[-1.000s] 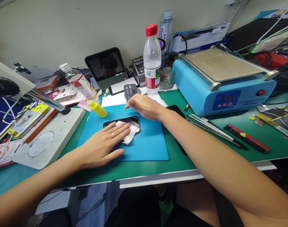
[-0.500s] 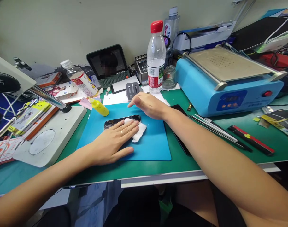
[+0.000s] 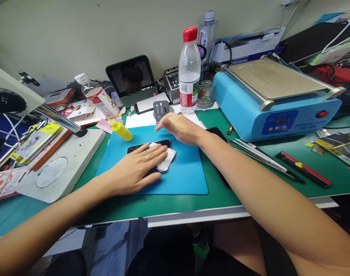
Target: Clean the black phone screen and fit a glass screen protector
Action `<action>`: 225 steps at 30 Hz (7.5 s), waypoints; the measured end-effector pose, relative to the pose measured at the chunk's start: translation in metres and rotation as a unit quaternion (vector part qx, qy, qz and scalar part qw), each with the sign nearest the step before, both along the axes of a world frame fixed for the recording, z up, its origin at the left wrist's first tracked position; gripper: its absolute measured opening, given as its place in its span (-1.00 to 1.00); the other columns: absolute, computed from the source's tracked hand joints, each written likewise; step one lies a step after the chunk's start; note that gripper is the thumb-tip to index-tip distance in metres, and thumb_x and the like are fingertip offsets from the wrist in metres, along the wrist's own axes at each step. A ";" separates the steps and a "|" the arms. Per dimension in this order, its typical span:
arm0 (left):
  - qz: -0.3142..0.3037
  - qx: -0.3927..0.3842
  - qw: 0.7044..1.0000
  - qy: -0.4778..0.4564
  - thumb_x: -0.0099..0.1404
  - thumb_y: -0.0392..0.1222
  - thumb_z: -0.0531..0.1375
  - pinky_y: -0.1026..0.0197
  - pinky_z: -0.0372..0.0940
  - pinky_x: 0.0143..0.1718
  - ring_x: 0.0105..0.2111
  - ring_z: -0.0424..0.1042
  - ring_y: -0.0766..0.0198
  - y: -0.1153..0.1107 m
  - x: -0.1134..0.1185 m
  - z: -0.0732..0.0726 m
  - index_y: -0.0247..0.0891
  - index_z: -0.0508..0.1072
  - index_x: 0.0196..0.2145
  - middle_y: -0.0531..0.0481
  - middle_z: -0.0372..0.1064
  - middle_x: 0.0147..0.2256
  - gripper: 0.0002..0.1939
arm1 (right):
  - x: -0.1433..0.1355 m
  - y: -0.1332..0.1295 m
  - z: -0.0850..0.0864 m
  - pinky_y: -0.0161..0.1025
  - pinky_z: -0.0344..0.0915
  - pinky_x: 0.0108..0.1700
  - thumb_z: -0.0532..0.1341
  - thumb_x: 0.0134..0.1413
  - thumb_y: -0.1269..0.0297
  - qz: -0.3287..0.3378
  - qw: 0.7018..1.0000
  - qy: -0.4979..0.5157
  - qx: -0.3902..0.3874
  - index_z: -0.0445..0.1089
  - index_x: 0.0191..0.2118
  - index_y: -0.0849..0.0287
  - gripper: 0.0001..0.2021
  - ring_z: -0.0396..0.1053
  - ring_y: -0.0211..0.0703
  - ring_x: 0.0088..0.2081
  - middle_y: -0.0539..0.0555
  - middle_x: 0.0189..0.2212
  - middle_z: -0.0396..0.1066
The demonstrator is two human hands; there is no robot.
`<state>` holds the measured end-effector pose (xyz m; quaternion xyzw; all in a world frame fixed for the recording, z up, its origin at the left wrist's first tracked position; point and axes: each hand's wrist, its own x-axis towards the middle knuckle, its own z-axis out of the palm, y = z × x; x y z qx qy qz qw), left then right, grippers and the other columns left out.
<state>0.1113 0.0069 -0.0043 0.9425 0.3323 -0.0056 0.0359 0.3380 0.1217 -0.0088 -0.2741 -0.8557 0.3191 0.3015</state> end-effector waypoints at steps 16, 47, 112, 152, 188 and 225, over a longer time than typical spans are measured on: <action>0.006 0.046 0.999 0.003 0.55 -0.06 -0.05 -0.22 0.11 0.34 0.34 0.14 -0.13 -0.012 -0.030 -0.001 -0.22 0.24 0.36 -0.31 0.12 0.35 -0.49 | 0.002 0.002 -0.002 0.10 0.17 0.25 -0.29 0.12 -0.51 0.003 1.000 -0.008 -0.005 0.63 -0.07 0.10 -0.04 0.38 0.19 0.15 0.21 0.02 0.55; 0.003 0.039 0.999 -0.018 0.44 -0.15 0.09 -0.39 -0.14 0.42 0.48 -0.16 -0.19 0.007 0.004 -0.008 -0.02 0.22 0.39 -0.21 -0.10 0.46 -0.42 | 0.002 0.004 -0.005 0.08 0.15 0.26 -0.29 0.12 -0.52 0.007 1.000 0.003 -0.009 0.63 -0.08 0.12 -0.03 0.38 0.19 0.14 0.21 0.00 0.56; 0.098 -0.010 0.995 -0.011 0.52 -0.08 0.00 -0.38 -0.11 0.41 0.48 -0.18 -0.25 0.035 0.012 -0.003 -0.14 0.21 0.40 -0.22 -0.11 0.48 -0.46 | 0.001 0.006 -0.004 0.21 0.04 0.36 -0.31 0.07 -0.56 0.002 1.000 -0.019 0.000 0.50 0.20 0.01 0.01 0.27 0.25 0.30 0.17 0.21 0.46; 0.082 -0.042 0.995 -0.028 0.53 0.27 -0.13 -0.06 -0.22 0.50 0.50 -0.22 0.00 -0.008 -0.026 -0.009 -0.45 -0.05 0.46 -0.26 -0.23 0.48 -0.17 | 0.000 0.016 -0.010 0.25 0.03 0.40 -0.30 0.05 -0.57 0.021 0.998 -0.067 -0.005 0.53 0.16 -0.05 -0.01 0.29 0.29 0.28 0.16 0.20 0.46; 0.029 -0.033 0.998 -0.039 0.47 0.31 -0.03 -0.06 -0.24 0.50 0.49 -0.19 -0.08 0.021 0.019 -0.015 -0.61 -0.04 0.43 -0.42 -0.19 0.47 -0.06 | 0.000 0.015 -0.009 0.25 -0.02 0.42 -0.30 0.03 -0.58 0.033 0.996 -0.082 -0.014 0.53 0.16 -0.03 0.01 0.24 0.31 0.32 0.17 0.20 0.46; 0.062 -0.053 0.996 -0.028 0.51 0.25 -0.09 -0.09 -0.24 0.51 0.51 -0.32 0.01 -0.017 -0.021 -0.013 -0.45 -0.15 0.47 -0.31 -0.32 0.49 -0.15 | 0.000 0.010 -0.004 0.26 0.00 0.43 -0.29 0.03 -0.59 0.023 0.996 -0.079 -0.026 0.53 0.15 -0.02 0.01 0.24 0.31 0.33 0.13 0.23 0.45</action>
